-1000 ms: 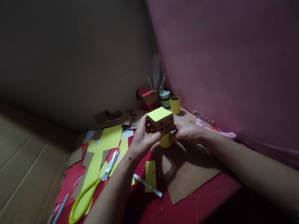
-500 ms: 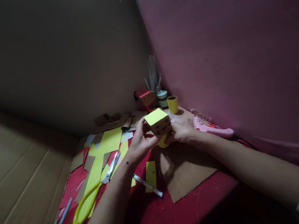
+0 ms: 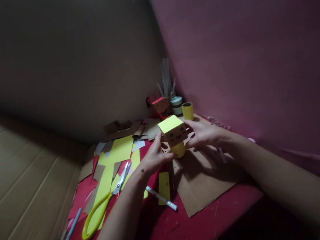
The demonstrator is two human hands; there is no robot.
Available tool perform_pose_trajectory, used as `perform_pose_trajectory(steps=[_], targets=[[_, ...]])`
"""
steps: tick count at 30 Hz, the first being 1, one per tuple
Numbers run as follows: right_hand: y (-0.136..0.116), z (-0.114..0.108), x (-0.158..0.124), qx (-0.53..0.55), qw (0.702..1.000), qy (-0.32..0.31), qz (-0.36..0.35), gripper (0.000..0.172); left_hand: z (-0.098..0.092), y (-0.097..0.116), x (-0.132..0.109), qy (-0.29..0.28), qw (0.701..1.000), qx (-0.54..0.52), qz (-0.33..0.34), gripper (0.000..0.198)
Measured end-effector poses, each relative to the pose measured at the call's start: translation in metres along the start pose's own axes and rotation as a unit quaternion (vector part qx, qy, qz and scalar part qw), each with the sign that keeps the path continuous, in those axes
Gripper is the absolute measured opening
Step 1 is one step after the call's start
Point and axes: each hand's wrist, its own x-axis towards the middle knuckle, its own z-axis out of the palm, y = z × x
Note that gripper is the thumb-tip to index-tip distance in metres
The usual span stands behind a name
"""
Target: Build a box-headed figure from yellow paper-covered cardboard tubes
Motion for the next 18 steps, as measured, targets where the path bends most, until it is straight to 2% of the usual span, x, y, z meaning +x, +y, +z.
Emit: perform_pose_trajectory(steps=[4, 7, 9, 11, 14, 16, 18], targets=[[0.002, 0.006, 0.001, -0.007, 0.998, 0.028, -0.048, 0.088, 0.005, -0.009, 0.002, -0.033, 0.995, -0.086, -0.033, 0.068], [0.003, 0.017, 0.001, -0.035, 0.989, 0.125, -0.071, 0.110, 0.008, -0.017, 0.004, -0.030, 0.994, -0.105, -0.030, 0.069], [0.002, 0.026, 0.000, -0.093, 0.972, 0.193, -0.099, 0.116, 0.010, -0.020, 0.006, -0.031, 0.993, -0.114, -0.029, 0.067], [-0.003, 0.035, -0.002, -0.162, 0.951, 0.227, -0.133, 0.112, 0.012, -0.021, 0.009, -0.035, 0.992, -0.122, -0.025, 0.064], [-0.011, 0.044, -0.005, -0.239, 0.930, 0.229, -0.161, 0.091, 0.012, -0.023, 0.014, -0.046, 0.990, -0.134, -0.015, 0.063], [-0.016, 0.048, -0.005, -0.253, 0.929, 0.217, -0.159, 0.072, 0.011, -0.024, 0.016, -0.053, 0.989, -0.138, -0.010, 0.063], [-0.017, 0.050, -0.004, -0.251, 0.933, 0.207, -0.157, 0.061, 0.010, -0.025, 0.018, -0.057, 0.989, -0.137, -0.006, 0.061]])
